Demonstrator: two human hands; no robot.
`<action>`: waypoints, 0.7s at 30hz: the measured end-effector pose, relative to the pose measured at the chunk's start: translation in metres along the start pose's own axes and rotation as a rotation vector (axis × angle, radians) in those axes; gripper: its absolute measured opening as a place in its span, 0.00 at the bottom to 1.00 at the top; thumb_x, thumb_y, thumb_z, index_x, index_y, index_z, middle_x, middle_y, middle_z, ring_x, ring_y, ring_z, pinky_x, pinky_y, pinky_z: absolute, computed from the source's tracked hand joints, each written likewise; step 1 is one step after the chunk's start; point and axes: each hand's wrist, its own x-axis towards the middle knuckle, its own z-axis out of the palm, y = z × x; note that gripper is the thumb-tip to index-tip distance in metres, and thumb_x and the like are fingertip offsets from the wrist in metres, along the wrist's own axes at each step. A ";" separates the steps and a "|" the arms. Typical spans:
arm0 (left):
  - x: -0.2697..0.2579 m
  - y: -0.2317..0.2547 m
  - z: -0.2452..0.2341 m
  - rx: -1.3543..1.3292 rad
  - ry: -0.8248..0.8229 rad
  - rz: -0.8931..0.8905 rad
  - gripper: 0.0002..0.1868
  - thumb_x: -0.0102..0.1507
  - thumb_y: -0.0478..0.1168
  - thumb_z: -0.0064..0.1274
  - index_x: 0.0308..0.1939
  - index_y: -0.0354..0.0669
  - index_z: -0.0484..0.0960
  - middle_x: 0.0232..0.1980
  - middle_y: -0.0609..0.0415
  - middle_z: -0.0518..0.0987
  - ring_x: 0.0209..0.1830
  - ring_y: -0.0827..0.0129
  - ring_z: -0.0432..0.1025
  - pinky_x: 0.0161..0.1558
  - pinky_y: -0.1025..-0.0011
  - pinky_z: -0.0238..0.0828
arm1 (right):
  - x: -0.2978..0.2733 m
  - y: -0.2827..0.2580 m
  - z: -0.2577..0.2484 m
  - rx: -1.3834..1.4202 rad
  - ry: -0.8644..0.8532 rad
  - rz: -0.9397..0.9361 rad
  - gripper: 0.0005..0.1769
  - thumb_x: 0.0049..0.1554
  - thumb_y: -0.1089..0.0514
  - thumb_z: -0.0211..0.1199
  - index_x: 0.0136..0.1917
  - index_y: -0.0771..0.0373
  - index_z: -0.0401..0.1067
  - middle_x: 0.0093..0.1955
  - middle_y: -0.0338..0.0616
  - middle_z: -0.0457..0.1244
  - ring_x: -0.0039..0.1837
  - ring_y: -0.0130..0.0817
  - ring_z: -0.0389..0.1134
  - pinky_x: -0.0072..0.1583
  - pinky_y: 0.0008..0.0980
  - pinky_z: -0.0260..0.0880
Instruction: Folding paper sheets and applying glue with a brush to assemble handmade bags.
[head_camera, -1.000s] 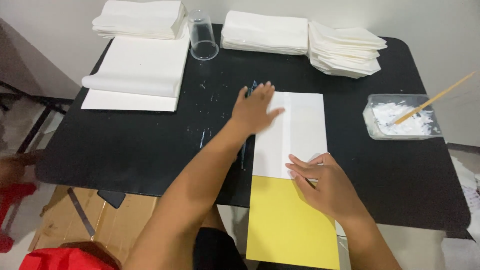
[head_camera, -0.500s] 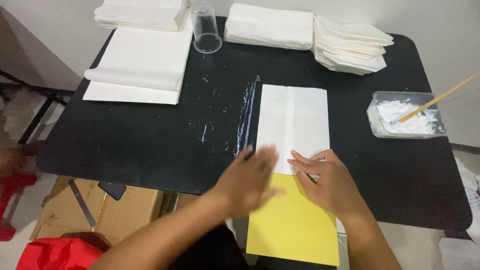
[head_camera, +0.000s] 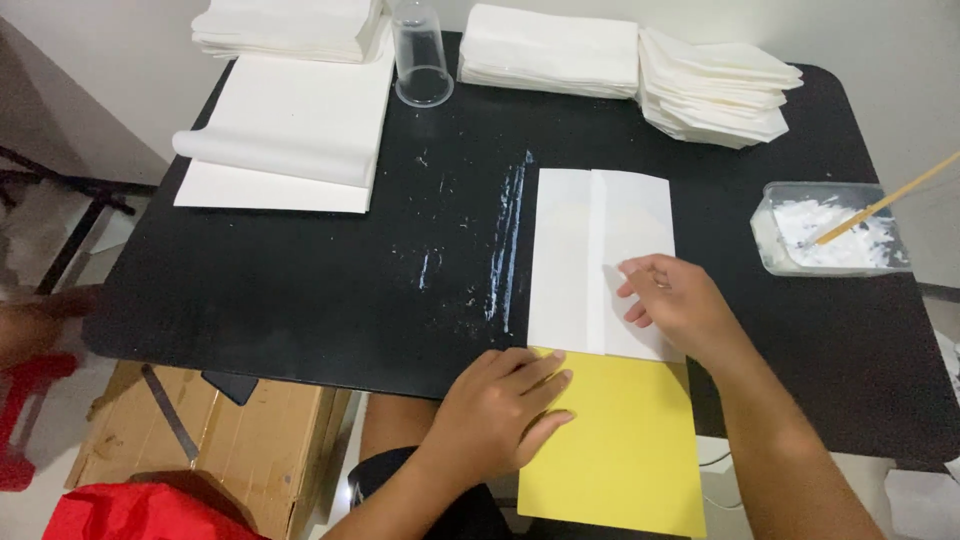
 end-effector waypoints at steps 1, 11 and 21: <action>-0.001 -0.001 0.001 0.007 0.003 0.009 0.17 0.68 0.44 0.56 0.55 0.34 0.82 0.60 0.43 0.81 0.56 0.50 0.73 0.48 0.55 0.72 | 0.004 -0.006 0.000 0.047 -0.061 0.075 0.25 0.65 0.44 0.49 0.63 0.61 0.75 0.53 0.45 0.72 0.41 0.39 0.71 0.48 0.32 0.68; -0.009 0.003 0.004 0.117 0.056 0.019 0.21 0.66 0.49 0.61 0.54 0.35 0.82 0.59 0.42 0.81 0.54 0.53 0.76 0.54 0.58 0.75 | 0.024 -0.016 -0.006 0.016 -0.266 0.108 0.30 0.66 0.34 0.51 0.42 0.65 0.68 0.33 0.53 0.61 0.35 0.39 0.59 0.45 0.37 0.59; -0.004 0.015 -0.010 0.026 0.071 0.115 0.23 0.71 0.53 0.50 0.49 0.32 0.83 0.51 0.42 0.82 0.51 0.51 0.76 0.51 0.57 0.70 | 0.022 -0.037 0.025 0.184 -0.271 -0.281 0.32 0.61 0.35 0.39 0.62 0.52 0.75 0.70 0.35 0.69 0.71 0.29 0.66 0.66 0.35 0.60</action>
